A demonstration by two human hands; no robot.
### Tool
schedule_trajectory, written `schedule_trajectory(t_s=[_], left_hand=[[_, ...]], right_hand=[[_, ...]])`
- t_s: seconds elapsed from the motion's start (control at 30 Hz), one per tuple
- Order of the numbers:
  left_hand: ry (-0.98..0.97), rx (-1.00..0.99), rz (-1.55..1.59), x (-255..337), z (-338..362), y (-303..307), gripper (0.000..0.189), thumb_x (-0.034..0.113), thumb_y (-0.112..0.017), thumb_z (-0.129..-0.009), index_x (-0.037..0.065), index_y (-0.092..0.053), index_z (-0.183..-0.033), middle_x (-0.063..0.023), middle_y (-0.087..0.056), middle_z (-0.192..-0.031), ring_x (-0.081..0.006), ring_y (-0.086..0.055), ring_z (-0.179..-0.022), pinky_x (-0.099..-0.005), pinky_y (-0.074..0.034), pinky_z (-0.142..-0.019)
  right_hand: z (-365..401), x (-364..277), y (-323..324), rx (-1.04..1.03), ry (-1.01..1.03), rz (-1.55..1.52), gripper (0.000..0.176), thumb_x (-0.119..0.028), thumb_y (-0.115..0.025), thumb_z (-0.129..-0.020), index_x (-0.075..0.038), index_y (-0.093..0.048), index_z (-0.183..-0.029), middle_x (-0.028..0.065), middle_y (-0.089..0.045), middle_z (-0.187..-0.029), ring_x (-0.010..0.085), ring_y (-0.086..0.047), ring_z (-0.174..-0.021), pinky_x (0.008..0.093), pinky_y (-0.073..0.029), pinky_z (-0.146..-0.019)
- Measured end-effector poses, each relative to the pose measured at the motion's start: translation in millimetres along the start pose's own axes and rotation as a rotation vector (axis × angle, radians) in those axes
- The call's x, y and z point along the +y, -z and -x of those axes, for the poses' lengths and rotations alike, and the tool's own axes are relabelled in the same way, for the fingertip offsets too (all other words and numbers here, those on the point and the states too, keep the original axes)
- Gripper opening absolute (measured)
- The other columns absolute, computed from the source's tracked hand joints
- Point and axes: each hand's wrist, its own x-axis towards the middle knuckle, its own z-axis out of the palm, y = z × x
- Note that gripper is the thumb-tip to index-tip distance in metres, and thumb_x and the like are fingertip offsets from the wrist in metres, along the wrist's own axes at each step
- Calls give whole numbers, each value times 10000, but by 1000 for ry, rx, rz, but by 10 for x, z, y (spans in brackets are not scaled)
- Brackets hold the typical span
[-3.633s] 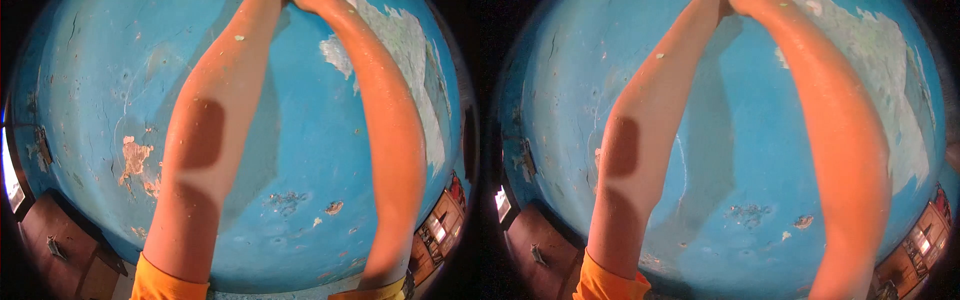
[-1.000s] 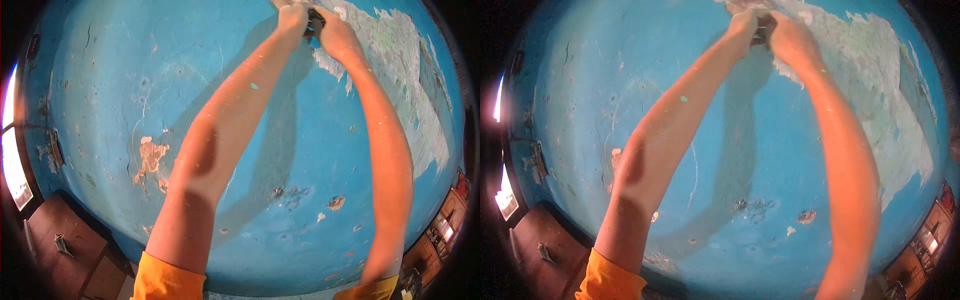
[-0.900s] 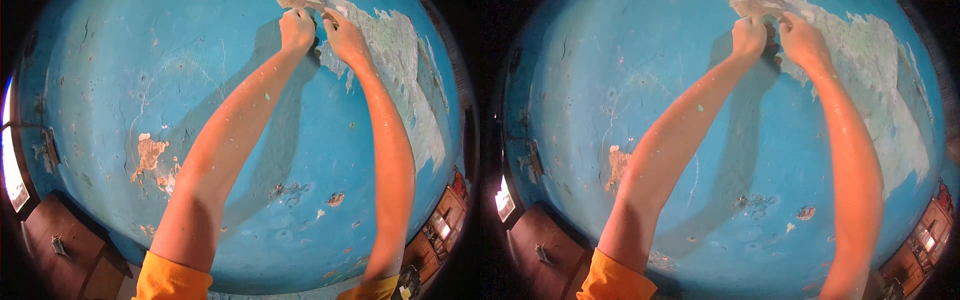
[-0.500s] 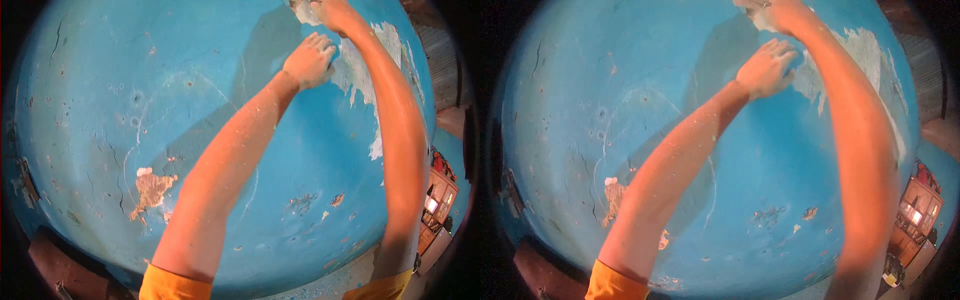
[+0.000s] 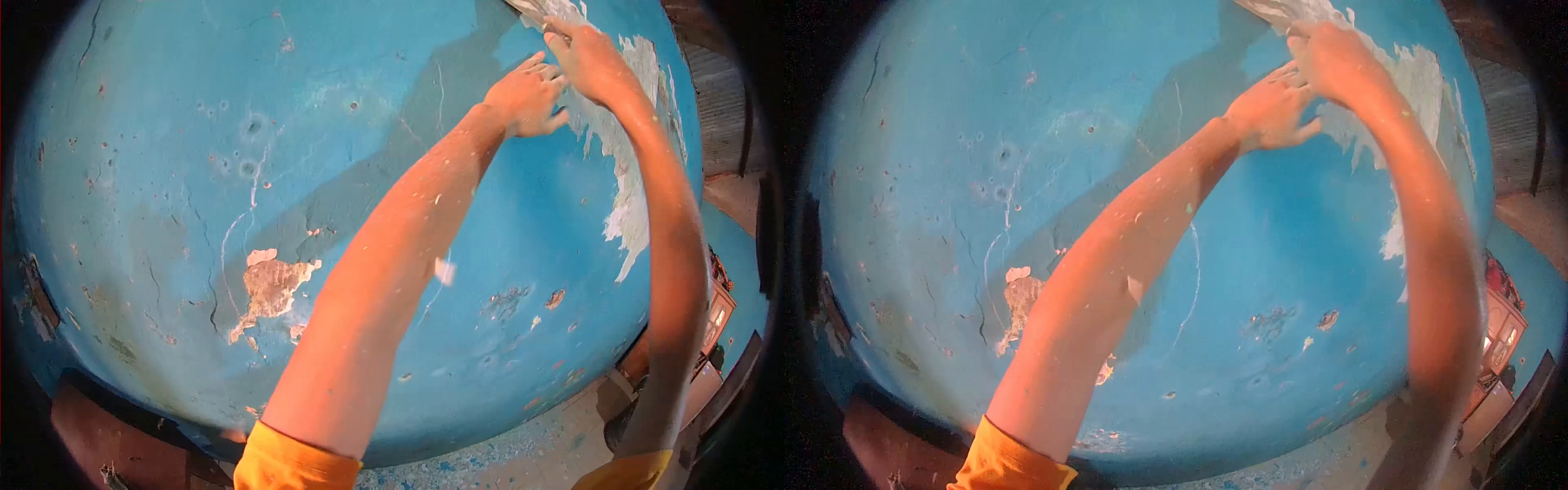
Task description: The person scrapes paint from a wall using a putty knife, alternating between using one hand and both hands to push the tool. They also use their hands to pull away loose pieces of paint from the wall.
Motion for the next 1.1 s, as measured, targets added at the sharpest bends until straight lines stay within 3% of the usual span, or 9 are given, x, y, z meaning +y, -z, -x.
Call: schedule_trajectory(t_s=[0.1, 0.23, 0.43, 0.5, 0.77, 0.87, 0.97, 1.07, 1.1], left_hand=[[-3, -139, -105, -30, 83, 308, 400, 282, -562, -822, 6, -565, -1112, -184, -580, -1168, -314, -499, -1177, -430, -262, -1131], [-48, -47, -51, -65, 101, 388, 355, 252, -581, -816, 8, -572, -1073, -169, -590, -1145, -303, -513, -1159, -429, -281, -1124], [-44, -18, -200, -23, 179, 339, 310, 238, -575, -828, 6, -572, -1034, -148, -597, -1126, -272, -529, -1142, -419, -312, -1100], [-114, -9, -284, -34, 197, 291, 301, 241, -570, -844, 11, -574, -1038, -140, -597, -1119, -269, -536, -1125, -411, -334, -1079], [-199, -171, -233, 51, 231, 380, 279, 262, -574, -858, 25, -596, -1002, -116, -615, -1102, -247, -542, -1115, -396, -355, -1062], [-141, -178, -231, 38, 209, 345, 273, 262, -577, -855, 28, -601, -993, -114, -616, -1118, -241, -538, -1129, -393, -349, -1066], [-135, -174, -254, 40, 165, 353, 273, 260, -582, -848, 31, -603, -995, -116, -617, -1126, -243, -534, -1139, -390, -340, -1071], [-166, -171, -237, 49, 198, 386, 279, 260, -587, -839, 32, -601, -1001, -115, -620, -1120, -249, -534, -1139, -391, -337, -1071], [-200, -175, -219, 48, 211, 375, 283, 260, -589, -836, 32, -598, -1004, -115, -620, -1115, -252, -534, -1135, -392, -339, -1069]], right_hand=[[-503, 8, -121, 20, 45, -14, 379, -324, -436, -892, -122, -607, -1163, 205, -611, -1118, 387, -581, -1032, 449, -448, -906], [-1682, 403, -420, 53, 48, 154, 382, -292, -467, -875, -5, -621, -1076, 260, -650, -890, 382, -639, -643, 429, -521, -598], [-751, 41, 309, -174, -183, -91, 370, -278, -460, -886, -58, -603, -1147, 258, -647, -833, 369, -642, -619, 437, -517, -566], [-456, 502, -82, -62, 109, -17, 385, -320, -475, -925, -136, -571, -1249, 232, -610, -1116, 403, -581, -1034, 426, -449, -904], [-277, 130, -175, 76, 153, -67, 398, -336, -476, -926, -157, -553, -1272, 235, -637, -1026, 379, -615, -986, 419, -461, -866], [-812, -14, -32, -71, -173, -197, 346, -264, -481, -881, -83, -612, -1145, 238, -655, -844, 367, -647, -657, 440, -517, -590], [-1288, 360, -281, 134, 97, 119, 317, -257, -502, -874, -79, -632, -1101, 229, -659, -851, 359, -647, -690, 445, -512, -609], [-952, 256, -203, 74, -136, -374, 292, -238, -528, -854, -52, -652, -1041, 215, -665, -883, 359, -643, -744, 440, -509, -646], [-862, 534, -391, 178, 212, -35, 270, -232, -528, -853, -40, -655, -993, 211, -656, -818, 343, -629, -664, 436, -496, -586]])
